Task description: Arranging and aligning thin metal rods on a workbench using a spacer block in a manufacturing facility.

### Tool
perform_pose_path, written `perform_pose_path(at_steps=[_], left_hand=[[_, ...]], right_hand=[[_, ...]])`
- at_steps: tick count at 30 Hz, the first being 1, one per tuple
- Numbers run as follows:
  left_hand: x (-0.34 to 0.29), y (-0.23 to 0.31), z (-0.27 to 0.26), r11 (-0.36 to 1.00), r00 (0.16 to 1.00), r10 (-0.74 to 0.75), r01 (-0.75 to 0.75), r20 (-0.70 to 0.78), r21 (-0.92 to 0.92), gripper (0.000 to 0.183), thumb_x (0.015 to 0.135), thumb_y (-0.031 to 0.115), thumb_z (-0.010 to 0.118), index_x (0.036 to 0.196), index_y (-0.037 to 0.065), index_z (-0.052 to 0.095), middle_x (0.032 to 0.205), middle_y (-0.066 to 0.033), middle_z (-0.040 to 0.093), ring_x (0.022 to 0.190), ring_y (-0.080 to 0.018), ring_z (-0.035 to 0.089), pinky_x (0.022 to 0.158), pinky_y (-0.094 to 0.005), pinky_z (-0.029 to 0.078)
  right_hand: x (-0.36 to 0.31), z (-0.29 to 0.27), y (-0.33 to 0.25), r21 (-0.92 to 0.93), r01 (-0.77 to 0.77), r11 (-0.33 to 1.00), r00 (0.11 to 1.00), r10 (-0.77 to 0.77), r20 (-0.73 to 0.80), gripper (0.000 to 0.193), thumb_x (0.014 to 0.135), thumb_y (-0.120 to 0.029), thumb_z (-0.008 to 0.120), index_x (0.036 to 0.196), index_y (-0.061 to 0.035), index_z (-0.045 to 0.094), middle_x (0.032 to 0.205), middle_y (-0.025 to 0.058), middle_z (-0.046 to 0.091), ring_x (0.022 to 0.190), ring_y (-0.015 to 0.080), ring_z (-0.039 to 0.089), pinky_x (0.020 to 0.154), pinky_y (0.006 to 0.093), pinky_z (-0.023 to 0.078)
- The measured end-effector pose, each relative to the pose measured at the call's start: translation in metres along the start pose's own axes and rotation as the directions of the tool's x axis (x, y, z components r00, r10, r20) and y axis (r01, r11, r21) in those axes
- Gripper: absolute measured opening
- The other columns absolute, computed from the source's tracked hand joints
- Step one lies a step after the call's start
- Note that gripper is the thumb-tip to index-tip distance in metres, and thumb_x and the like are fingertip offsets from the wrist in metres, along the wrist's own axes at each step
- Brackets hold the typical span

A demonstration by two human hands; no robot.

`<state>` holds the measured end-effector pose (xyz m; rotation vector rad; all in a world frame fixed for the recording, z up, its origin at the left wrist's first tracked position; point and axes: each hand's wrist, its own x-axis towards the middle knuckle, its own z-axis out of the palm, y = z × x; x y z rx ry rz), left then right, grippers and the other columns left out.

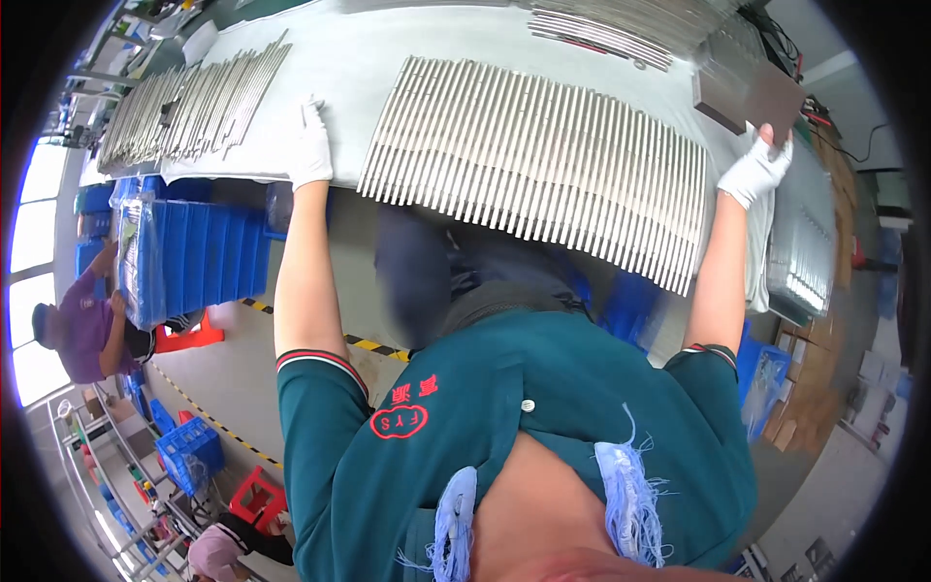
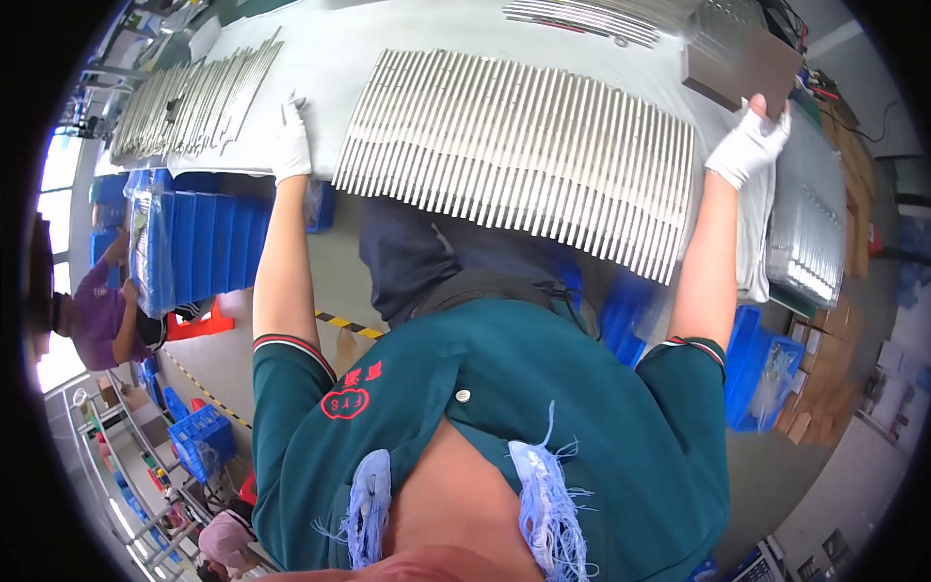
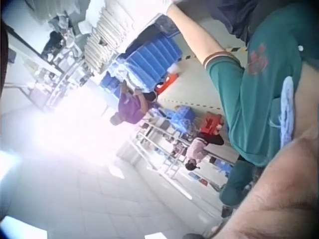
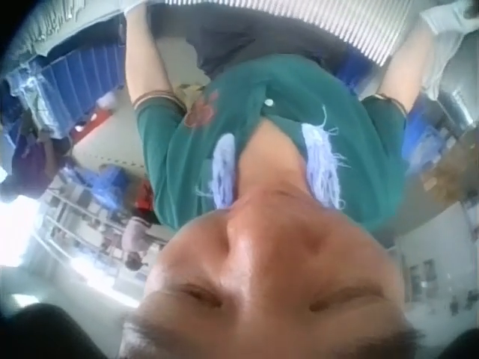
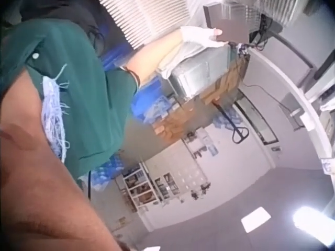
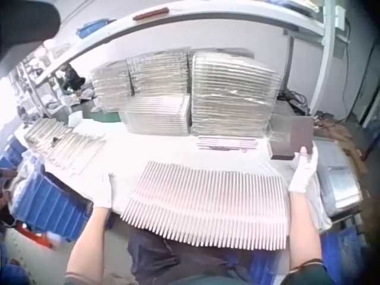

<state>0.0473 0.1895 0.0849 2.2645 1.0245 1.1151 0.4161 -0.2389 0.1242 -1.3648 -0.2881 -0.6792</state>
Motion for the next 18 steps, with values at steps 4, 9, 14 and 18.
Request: perform_pose_path(at_steps=[4, 9, 14, 18], left_hand=[[0.003, -0.012, -0.001, 0.996, 0.998, -0.059, 0.058, 0.01, 0.069, 0.038, 0.098, 0.033, 0.041, 0.106, 0.005, 0.065, 0.092, -0.0087, 0.069, 0.086, -0.0208, 0.063, 0.083, -0.0329, 0.046], [0.005, -0.018, 0.0, 0.992, 0.991, -0.127, 0.127, 0.044, -0.005, 0.038, 0.098, 0.033, 0.041, 0.109, 0.005, 0.064, 0.093, -0.0083, 0.07, 0.086, -0.0189, 0.064, 0.083, -0.0316, 0.046], [0.004, -0.011, -0.002, 0.99, 0.986, -0.142, 0.14, 0.085, 0.029, 0.038, 0.099, 0.031, 0.039, 0.117, 0.004, 0.06, 0.096, -0.0079, 0.07, 0.089, -0.0168, 0.065, 0.086, -0.0292, 0.046], [0.001, -0.01, -0.004, 0.983, 0.982, -0.171, 0.175, 0.084, -0.049, 0.039, 0.099, 0.029, 0.038, 0.118, 0.003, 0.059, 0.096, -0.0096, 0.069, 0.09, -0.0167, 0.064, 0.087, -0.0287, 0.045]], right_hand=[[-0.001, 0.002, 0.004, 0.067, -0.014, 0.998, 1.0, 0.015, -0.014, 0.04, 0.089, -0.011, 0.062, 0.123, 0.0035, 0.048, 0.114, 0.0106, 0.057, 0.101, 0.0182, 0.057, 0.092, 0.0309, 0.046], [0.004, 0.004, 0.001, 0.228, -0.131, 0.965, 0.99, 0.14, -0.023, 0.03, 0.088, -0.005, 0.052, 0.117, 0.0005, 0.049, 0.113, 0.0107, 0.056, 0.101, 0.0203, 0.056, 0.093, 0.0327, 0.045], [0.011, -0.001, 0.012, 0.427, -0.282, 0.859, 0.954, 0.299, 0.029, 0.03, 0.087, -0.01, 0.048, 0.116, -0.0013, 0.049, 0.115, 0.0148, 0.055, 0.104, 0.0271, 0.056, 0.096, 0.0401, 0.044], [0.009, -0.004, 0.004, 0.507, -0.4, 0.764, 0.913, 0.382, 0.146, 0.036, 0.087, -0.015, 0.047, 0.121, -0.0035, 0.049, 0.123, 0.0161, 0.053, 0.111, 0.0299, 0.053, 0.1, 0.0448, 0.04]])
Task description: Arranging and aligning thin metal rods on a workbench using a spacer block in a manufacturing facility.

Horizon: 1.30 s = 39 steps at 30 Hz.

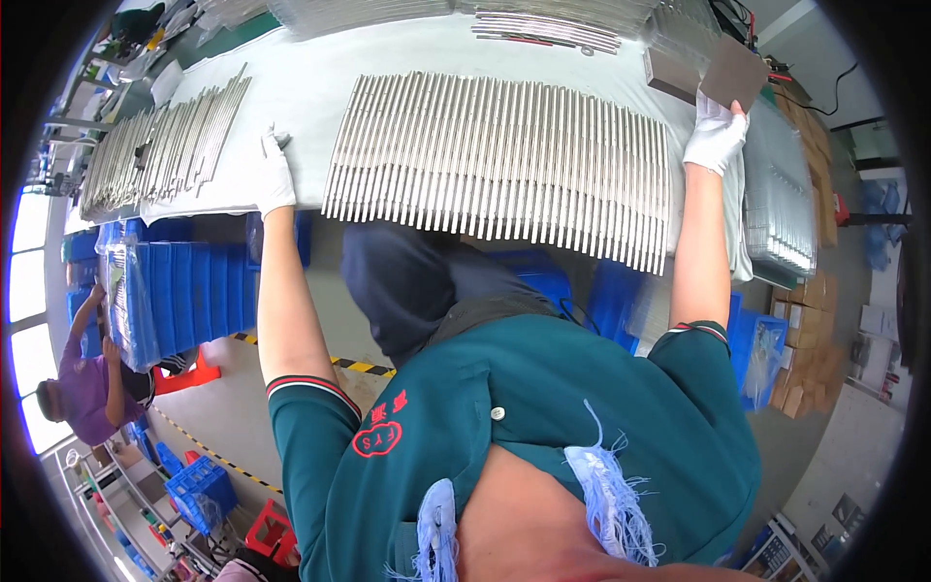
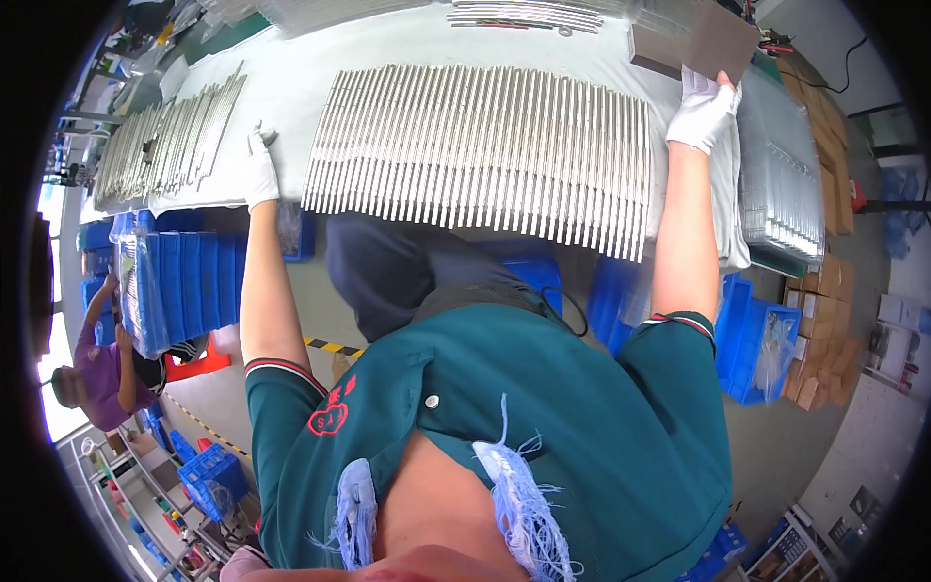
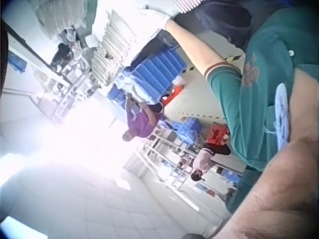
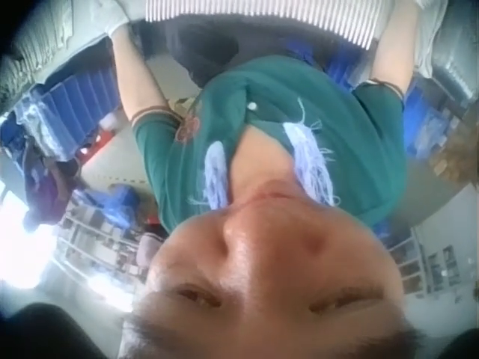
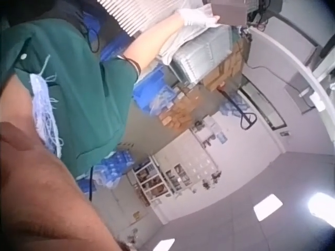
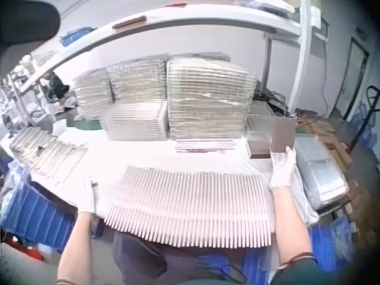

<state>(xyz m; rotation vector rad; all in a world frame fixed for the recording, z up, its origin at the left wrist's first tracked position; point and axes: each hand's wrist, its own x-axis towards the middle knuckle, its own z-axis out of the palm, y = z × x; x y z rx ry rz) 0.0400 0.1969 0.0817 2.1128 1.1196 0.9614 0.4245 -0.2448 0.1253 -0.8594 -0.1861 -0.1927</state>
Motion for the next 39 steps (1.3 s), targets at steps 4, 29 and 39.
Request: perform_pose_path(at_steps=[4, 29, 39], left_hand=[[0.0, 0.002, 0.0, 0.977, 0.995, -0.088, 0.094, 0.037, -0.19, 0.041, 0.1, 0.029, 0.036, 0.124, 0.001, 0.054, 0.099, -0.0131, 0.068, 0.092, -0.0176, 0.064, 0.09, -0.0294, 0.044], [0.016, -0.026, -0.043, 0.316, 0.911, -0.412, 0.109, -0.033, -0.943, 0.041, 0.098, 0.031, 0.044, 0.12, -0.003, 0.049, 0.109, -0.0175, 0.057, 0.103, -0.0298, 0.057, 0.095, -0.0421, 0.047], [0.008, -0.005, -0.039, 0.344, 0.942, -0.329, 0.185, 0.066, -0.921, 0.043, 0.095, 0.033, 0.051, 0.121, -0.001, 0.05, 0.107, -0.0163, 0.057, 0.102, -0.0289, 0.057, 0.098, -0.0431, 0.045]], right_hand=[[0.0, -0.005, -0.008, 0.313, -0.164, 0.936, 0.986, 0.145, 0.083, 0.035, 0.086, -0.013, 0.048, 0.121, -0.0061, 0.05, 0.122, 0.0141, 0.055, 0.111, 0.029, 0.054, 0.098, 0.0479, 0.043], [-0.019, 0.002, -0.012, -0.02, -0.086, 0.996, 0.994, 0.084, -0.076, 0.045, 0.097, -0.028, 0.047, 0.131, 0.0008, 0.04, 0.125, 0.0176, 0.051, 0.111, 0.0309, 0.053, 0.099, 0.047, 0.045], [-0.006, -0.017, -0.004, -0.344, 0.197, 0.918, 0.955, -0.259, -0.145, 0.041, 0.09, -0.024, 0.062, 0.119, 0.0018, 0.048, 0.119, 0.0131, 0.053, 0.102, 0.0256, 0.058, 0.09, 0.0411, 0.05]])
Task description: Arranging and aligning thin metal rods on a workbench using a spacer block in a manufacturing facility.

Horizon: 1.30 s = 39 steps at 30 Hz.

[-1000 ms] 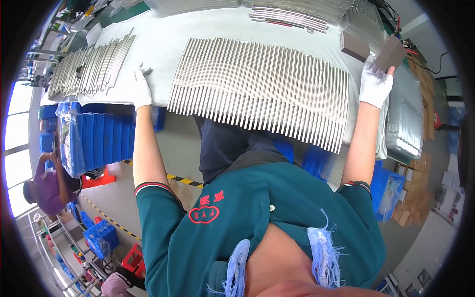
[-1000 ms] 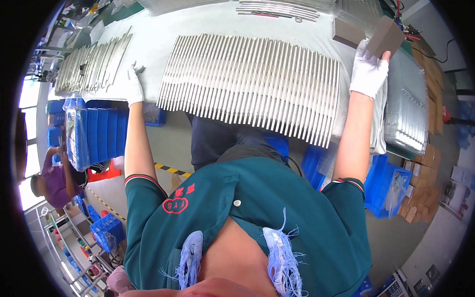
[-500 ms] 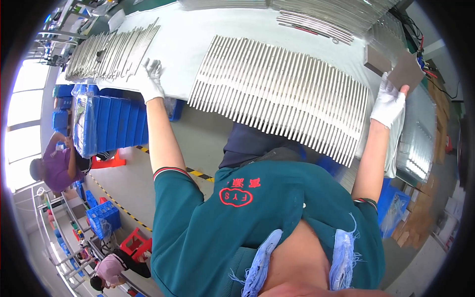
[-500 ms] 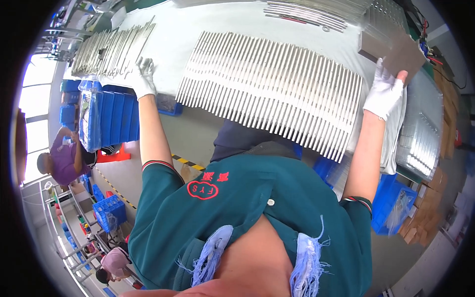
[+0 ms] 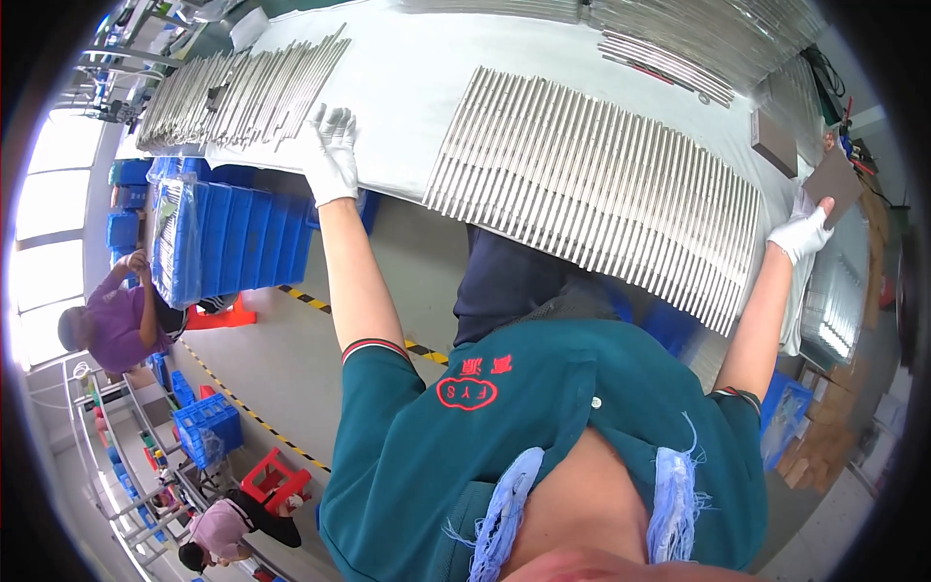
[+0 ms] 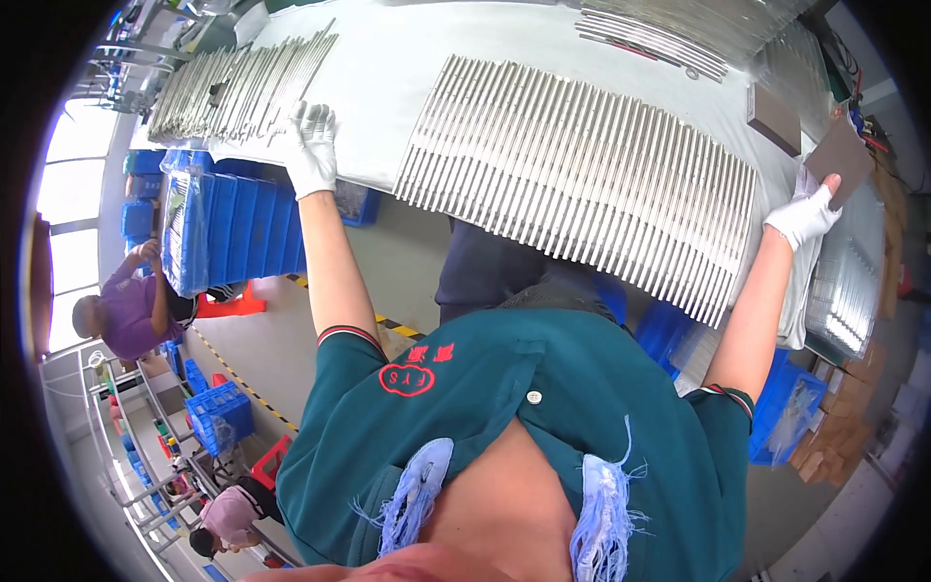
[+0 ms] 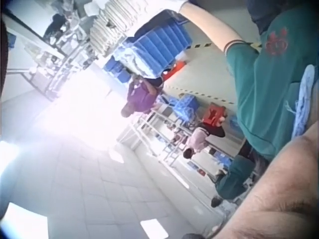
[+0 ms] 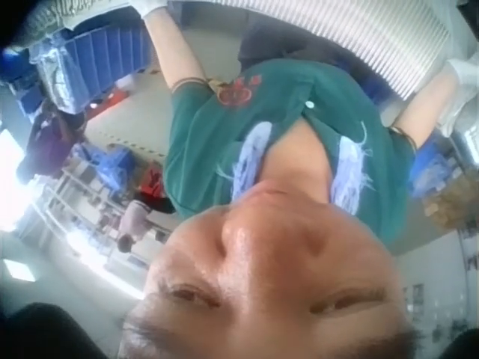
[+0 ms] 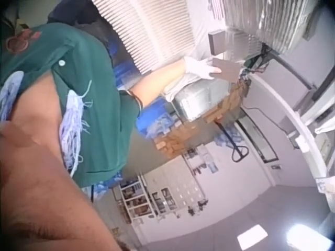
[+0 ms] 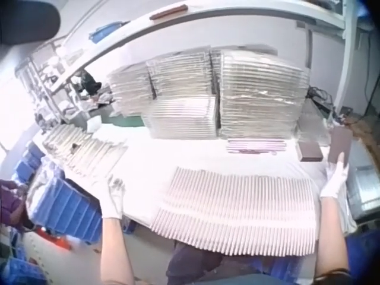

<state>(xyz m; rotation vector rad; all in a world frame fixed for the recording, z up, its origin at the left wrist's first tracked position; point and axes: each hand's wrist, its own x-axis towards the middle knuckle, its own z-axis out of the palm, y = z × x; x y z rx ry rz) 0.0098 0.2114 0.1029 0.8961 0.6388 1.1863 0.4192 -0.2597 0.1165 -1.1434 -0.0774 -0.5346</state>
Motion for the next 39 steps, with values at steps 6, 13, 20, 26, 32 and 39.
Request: perform_pose_path(at_steps=[6, 13, 20, 26, 32, 39], left_hand=[[-0.002, 0.002, -0.006, 0.993, 1.0, 0.008, -0.007, 0.005, -0.121, 0.049, 0.096, 0.04, 0.047, 0.121, -0.003, 0.049, 0.109, -0.0178, 0.056, 0.104, -0.0298, 0.056, 0.1, -0.0447, 0.045], [-0.01, 0.003, 0.003, 0.996, 0.998, 0.011, -0.017, -0.057, -0.092, 0.059, 0.099, 0.047, 0.031, 0.119, -0.006, 0.047, 0.106, -0.0207, 0.056, 0.104, -0.0314, 0.056, 0.099, -0.0439, 0.044], [-0.01, 0.003, 0.001, 0.998, 0.999, 0.027, -0.029, -0.041, -0.05, 0.057, 0.099, 0.045, 0.033, 0.118, -0.006, 0.049, 0.105, -0.0203, 0.056, 0.105, -0.0314, 0.055, 0.101, -0.0444, 0.043], [-0.012, -0.006, 0.011, 0.975, 0.998, -0.015, 0.001, 0.062, 0.222, 0.052, 0.1, 0.039, 0.037, 0.126, -0.005, 0.047, 0.112, -0.02, 0.057, 0.11, -0.0292, 0.054, 0.103, -0.0423, 0.04], [-0.022, -0.041, 0.093, 0.337, 0.793, -0.255, -0.463, 0.553, 0.82, 0.04, 0.096, 0.036, 0.046, 0.118, 0.008, 0.063, 0.121, -0.011, 0.061, 0.113, -0.0217, 0.056, 0.096, -0.0324, 0.042], [-0.009, -0.08, 0.146, 0.396, 0.491, -0.208, -0.749, 0.846, 0.532, 0.033, 0.091, 0.036, 0.053, 0.109, 0.012, 0.067, 0.1, -0.0087, 0.063, 0.094, -0.0232, 0.059, 0.086, -0.0328, 0.045]], right_hand=[[-0.006, 0.003, -0.002, -0.03, 0.021, 0.999, 0.998, -0.019, 0.06, 0.037, 0.091, -0.024, 0.061, 0.116, 0.0015, 0.051, 0.113, 0.0115, 0.056, 0.1, 0.0238, 0.059, 0.088, 0.0386, 0.051], [-0.015, 0.013, -0.01, -0.082, 0.049, 0.995, 0.999, -0.047, 0.019, 0.037, 0.091, -0.024, 0.061, 0.116, 0.0017, 0.051, 0.114, 0.0115, 0.056, 0.099, 0.0233, 0.059, 0.088, 0.0377, 0.051], [-0.007, 0.005, -0.001, -0.07, 0.038, 0.997, 0.999, -0.036, 0.032, 0.036, 0.091, -0.023, 0.061, 0.115, 0.0019, 0.051, 0.113, 0.0123, 0.056, 0.099, 0.0234, 0.059, 0.087, 0.0383, 0.052], [-0.009, 0.007, 0.0, -0.083, 0.007, 0.997, 0.999, -0.003, 0.045, 0.037, 0.092, -0.023, 0.061, 0.115, 0.0033, 0.05, 0.113, 0.0136, 0.056, 0.097, 0.0247, 0.06, 0.086, 0.0389, 0.053], [-0.006, 0.004, 0.003, -0.134, 0.038, 0.99, 0.999, -0.034, 0.035, 0.038, 0.091, -0.025, 0.061, 0.109, 0.0067, 0.049, 0.11, 0.0153, 0.056, 0.096, 0.0242, 0.06, 0.084, 0.0369, 0.054], [-0.011, 0.01, 0.001, -0.187, 0.033, 0.982, 0.999, -0.031, 0.013, 0.044, 0.09, -0.03, 0.063, 0.108, 0.0083, 0.05, 0.107, 0.0147, 0.058, 0.093, 0.0212, 0.059, 0.082, 0.0341, 0.053]])
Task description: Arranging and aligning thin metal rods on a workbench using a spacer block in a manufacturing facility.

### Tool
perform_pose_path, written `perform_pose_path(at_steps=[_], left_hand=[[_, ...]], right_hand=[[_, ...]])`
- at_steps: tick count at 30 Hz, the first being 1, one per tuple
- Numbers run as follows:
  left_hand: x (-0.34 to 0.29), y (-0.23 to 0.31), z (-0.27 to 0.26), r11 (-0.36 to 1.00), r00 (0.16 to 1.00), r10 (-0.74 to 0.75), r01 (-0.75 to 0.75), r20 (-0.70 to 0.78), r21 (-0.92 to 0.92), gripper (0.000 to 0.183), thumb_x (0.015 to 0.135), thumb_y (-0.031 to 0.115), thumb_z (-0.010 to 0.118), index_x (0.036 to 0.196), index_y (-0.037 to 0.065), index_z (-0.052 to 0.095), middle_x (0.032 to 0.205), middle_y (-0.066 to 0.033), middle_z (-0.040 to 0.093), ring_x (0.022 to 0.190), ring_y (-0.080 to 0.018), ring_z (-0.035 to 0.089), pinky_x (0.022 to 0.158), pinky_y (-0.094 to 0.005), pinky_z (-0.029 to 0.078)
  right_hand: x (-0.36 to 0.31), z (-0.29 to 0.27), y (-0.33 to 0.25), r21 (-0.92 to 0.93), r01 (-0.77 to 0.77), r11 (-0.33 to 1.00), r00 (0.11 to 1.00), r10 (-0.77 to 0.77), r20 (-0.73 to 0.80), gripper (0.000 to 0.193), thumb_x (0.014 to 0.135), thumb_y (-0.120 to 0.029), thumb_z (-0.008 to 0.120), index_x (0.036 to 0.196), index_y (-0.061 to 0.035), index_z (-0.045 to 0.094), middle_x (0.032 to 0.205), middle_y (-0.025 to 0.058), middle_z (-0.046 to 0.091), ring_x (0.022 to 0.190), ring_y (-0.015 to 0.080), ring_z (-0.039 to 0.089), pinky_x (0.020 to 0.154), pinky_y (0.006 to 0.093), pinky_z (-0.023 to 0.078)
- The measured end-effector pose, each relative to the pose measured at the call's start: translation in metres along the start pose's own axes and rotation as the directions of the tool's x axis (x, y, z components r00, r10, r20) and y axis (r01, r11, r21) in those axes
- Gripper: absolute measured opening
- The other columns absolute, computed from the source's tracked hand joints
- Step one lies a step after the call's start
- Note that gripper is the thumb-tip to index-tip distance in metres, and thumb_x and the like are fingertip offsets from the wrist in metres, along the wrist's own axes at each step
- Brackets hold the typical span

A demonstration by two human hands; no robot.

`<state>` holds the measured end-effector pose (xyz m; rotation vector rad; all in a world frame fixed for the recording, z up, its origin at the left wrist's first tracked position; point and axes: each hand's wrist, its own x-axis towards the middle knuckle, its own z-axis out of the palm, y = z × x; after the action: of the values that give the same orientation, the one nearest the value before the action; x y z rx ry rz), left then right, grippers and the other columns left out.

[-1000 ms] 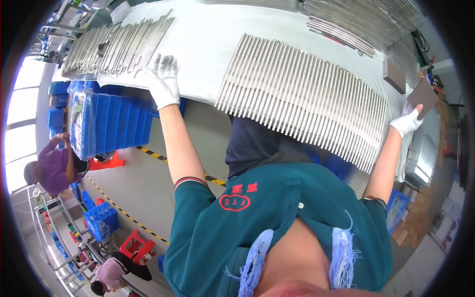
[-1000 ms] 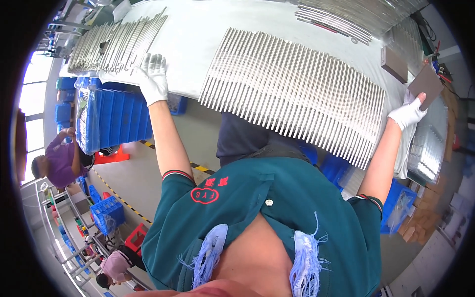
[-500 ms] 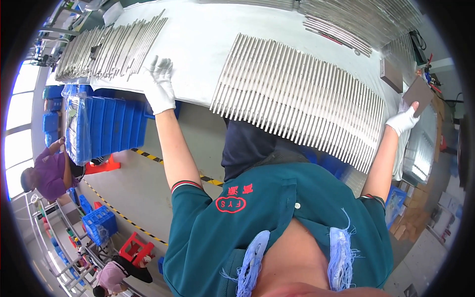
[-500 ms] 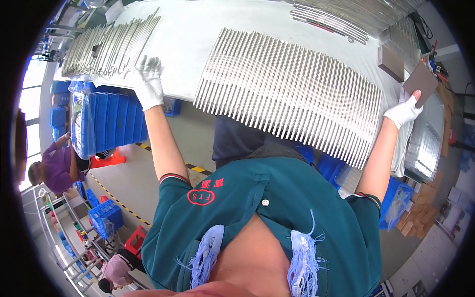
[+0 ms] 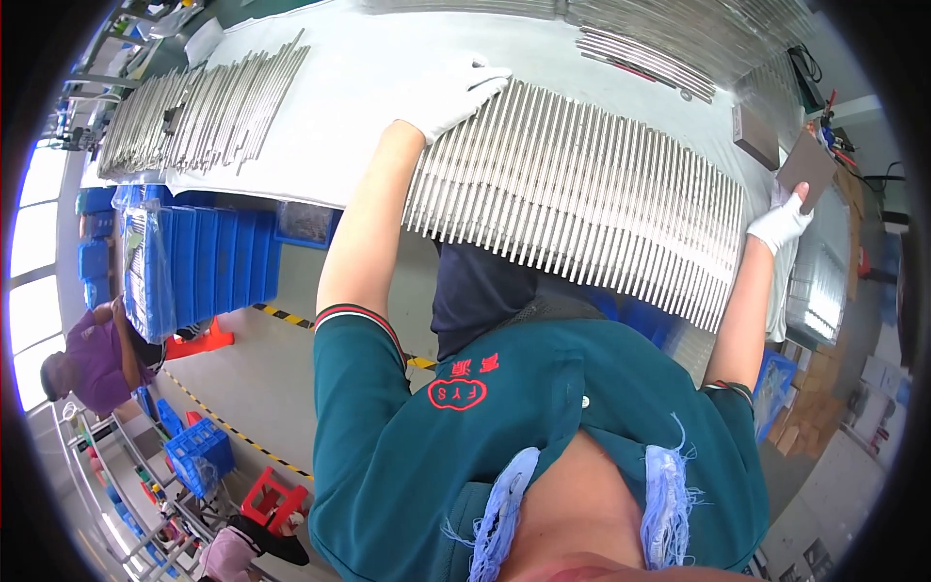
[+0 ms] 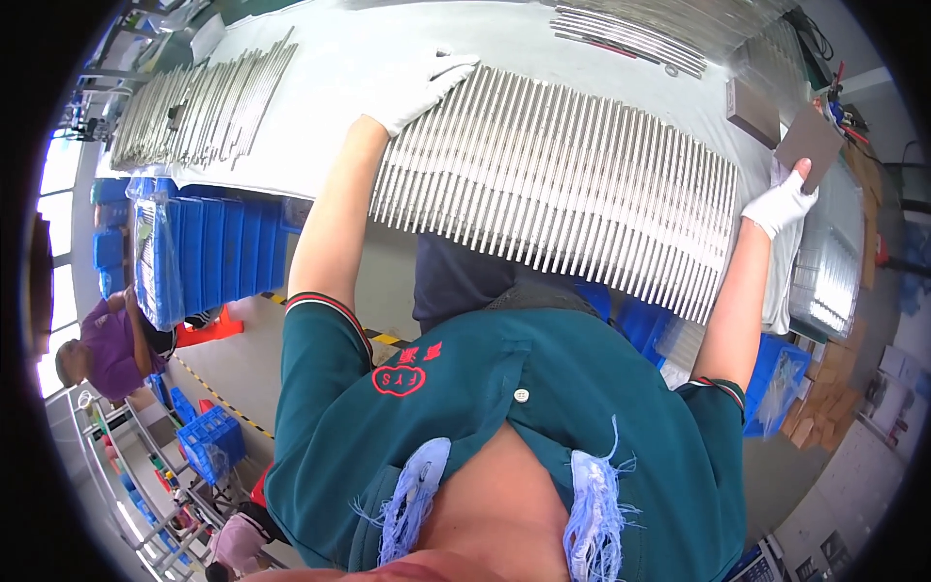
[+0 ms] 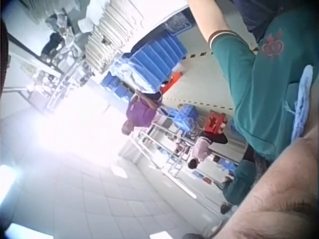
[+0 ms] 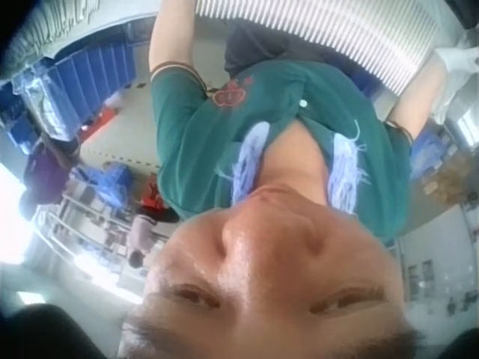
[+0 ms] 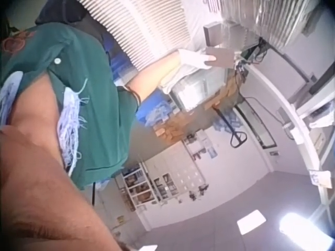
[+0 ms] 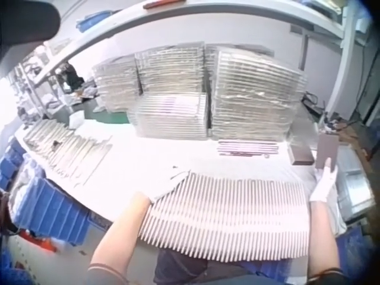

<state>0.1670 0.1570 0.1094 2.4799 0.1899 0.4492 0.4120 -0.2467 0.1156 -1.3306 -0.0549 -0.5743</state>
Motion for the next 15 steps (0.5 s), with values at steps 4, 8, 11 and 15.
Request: perform_pose_path(at_steps=[4, 8, 11, 15], left_hand=[[-0.002, -0.005, 0.004, 0.997, 0.999, 0.017, -0.014, -0.028, 0.075, 0.032, 0.091, 0.037, 0.053, 0.107, 0.014, 0.069, 0.097, -0.0082, 0.063, 0.09, -0.0232, 0.059, 0.082, -0.0328, 0.046], [-0.001, -0.005, -0.001, 0.941, 0.994, 0.109, -0.097, -0.02, 0.326, 0.029, 0.09, 0.036, 0.054, 0.104, 0.016, 0.07, 0.092, -0.0083, 0.064, 0.086, -0.0244, 0.06, 0.078, -0.035, 0.048], [0.002, 0.003, 0.0, 0.934, 0.994, 0.112, -0.104, -0.002, 0.343, 0.026, 0.09, 0.031, 0.056, 0.105, 0.014, 0.069, 0.095, -0.0107, 0.063, 0.09, -0.0263, 0.057, 0.082, -0.0374, 0.046], [0.012, 0.014, 0.004, 0.925, 0.971, 0.239, -0.223, -0.014, 0.307, 0.025, 0.09, 0.029, 0.055, 0.102, 0.013, 0.07, 0.09, -0.0089, 0.064, 0.086, -0.0264, 0.059, 0.08, -0.0371, 0.047]], right_hand=[[0.011, -0.01, 0.014, -0.12, 0.062, 0.991, 0.998, -0.062, 0.008, 0.047, 0.09, -0.032, 0.063, 0.107, 0.0094, 0.052, 0.106, 0.0148, 0.059, 0.093, 0.0199, 0.059, 0.081, 0.032, 0.052], [0.01, -0.01, 0.017, -0.131, 0.068, 0.989, 0.998, -0.066, 0.018, 0.047, 0.089, -0.033, 0.064, 0.105, 0.0097, 0.053, 0.106, 0.0156, 0.06, 0.093, 0.0194, 0.059, 0.079, 0.0306, 0.052], [0.005, -0.004, 0.011, -0.072, 0.042, 0.996, 0.998, -0.038, 0.055, 0.047, 0.089, -0.032, 0.064, 0.105, 0.0096, 0.052, 0.107, 0.0155, 0.058, 0.092, 0.0203, 0.06, 0.08, 0.032, 0.053], [0.006, -0.005, 0.01, -0.038, 0.002, 0.999, 0.997, 0.001, 0.078, 0.045, 0.089, -0.031, 0.063, 0.105, 0.0092, 0.052, 0.107, 0.0156, 0.057, 0.091, 0.0214, 0.06, 0.079, 0.0339, 0.056]])
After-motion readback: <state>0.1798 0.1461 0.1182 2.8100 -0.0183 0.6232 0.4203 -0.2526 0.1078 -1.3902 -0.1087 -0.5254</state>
